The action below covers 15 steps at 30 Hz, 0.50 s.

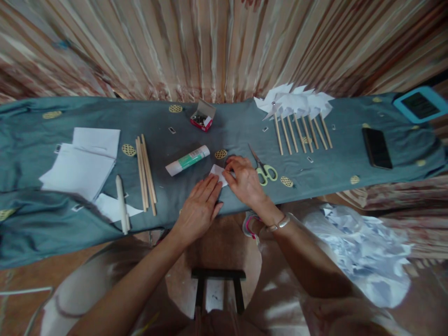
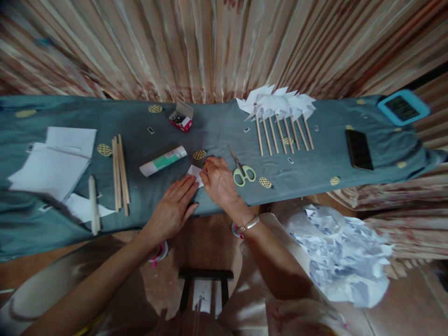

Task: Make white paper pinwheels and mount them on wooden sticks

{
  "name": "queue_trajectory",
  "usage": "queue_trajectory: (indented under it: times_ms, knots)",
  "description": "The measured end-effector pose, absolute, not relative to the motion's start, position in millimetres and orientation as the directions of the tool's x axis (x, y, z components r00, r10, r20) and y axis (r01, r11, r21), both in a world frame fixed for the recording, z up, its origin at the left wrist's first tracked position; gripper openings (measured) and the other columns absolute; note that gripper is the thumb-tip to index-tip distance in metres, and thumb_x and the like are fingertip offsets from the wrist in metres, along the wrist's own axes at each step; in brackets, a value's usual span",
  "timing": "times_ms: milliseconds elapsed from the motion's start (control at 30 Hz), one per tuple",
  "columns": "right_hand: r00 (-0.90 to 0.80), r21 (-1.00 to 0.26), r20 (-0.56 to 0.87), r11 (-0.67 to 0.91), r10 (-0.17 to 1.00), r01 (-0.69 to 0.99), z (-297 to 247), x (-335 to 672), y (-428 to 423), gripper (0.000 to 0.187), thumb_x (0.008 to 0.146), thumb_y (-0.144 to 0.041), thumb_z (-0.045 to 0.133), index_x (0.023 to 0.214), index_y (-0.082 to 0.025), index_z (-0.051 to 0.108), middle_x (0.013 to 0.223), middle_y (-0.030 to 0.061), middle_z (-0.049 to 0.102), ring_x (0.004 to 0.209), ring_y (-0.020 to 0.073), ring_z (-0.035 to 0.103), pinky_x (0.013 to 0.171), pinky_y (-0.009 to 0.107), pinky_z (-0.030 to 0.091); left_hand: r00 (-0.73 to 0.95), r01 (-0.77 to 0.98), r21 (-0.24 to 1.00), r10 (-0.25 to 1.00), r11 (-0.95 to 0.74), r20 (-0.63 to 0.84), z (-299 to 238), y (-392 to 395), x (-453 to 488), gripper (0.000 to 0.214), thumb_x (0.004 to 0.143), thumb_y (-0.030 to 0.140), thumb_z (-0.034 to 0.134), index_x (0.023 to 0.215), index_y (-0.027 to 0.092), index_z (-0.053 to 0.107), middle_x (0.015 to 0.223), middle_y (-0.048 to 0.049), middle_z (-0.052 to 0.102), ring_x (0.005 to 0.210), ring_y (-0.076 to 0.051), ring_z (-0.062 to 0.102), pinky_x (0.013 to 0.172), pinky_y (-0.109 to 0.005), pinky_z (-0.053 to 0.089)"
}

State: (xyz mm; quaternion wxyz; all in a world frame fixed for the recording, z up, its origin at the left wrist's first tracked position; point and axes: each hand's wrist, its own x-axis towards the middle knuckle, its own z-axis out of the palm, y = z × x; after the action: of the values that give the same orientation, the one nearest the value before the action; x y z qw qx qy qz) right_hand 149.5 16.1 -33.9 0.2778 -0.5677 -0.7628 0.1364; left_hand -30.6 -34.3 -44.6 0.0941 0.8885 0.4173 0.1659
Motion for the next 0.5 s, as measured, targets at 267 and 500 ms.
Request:
queue_trajectory:
  times_ms: [267,500]
  knots:
    - [-0.138,-0.523,0.288,0.276,0.948,0.807,-44.7,156.2,-3.8,0.050,0.093,-0.045,0.055,0.131,-0.012,0.055,0.146,0.0230,0.050,0.137,0.0351,0.045,0.114,0.055,0.037,0.606,0.707,0.291,0.765,-0.644,0.218,-44.3,-34.8,-29.8,0.050,0.099,0.030,0.047,0.141,0.002,0.049,0.148,-0.0251,0.049,0.142,-0.035,0.043,0.115,-0.054,0.041]
    - [-0.079,-0.513,0.262,0.208,0.962,0.833,-51.3,164.7,-6.9,0.051,0.097,-0.046,0.049,0.134,-0.012,0.053,0.151,0.0239,0.044,0.144,0.0357,0.037,0.114,0.058,0.035,0.626,0.684,0.290,0.743,-0.669,0.238,-43.7,-33.9,-37.9,0.050,0.099,0.035,0.048,0.137,0.003,0.052,0.147,-0.0248,0.051,0.142,-0.034,0.044,0.115,-0.053,0.040]
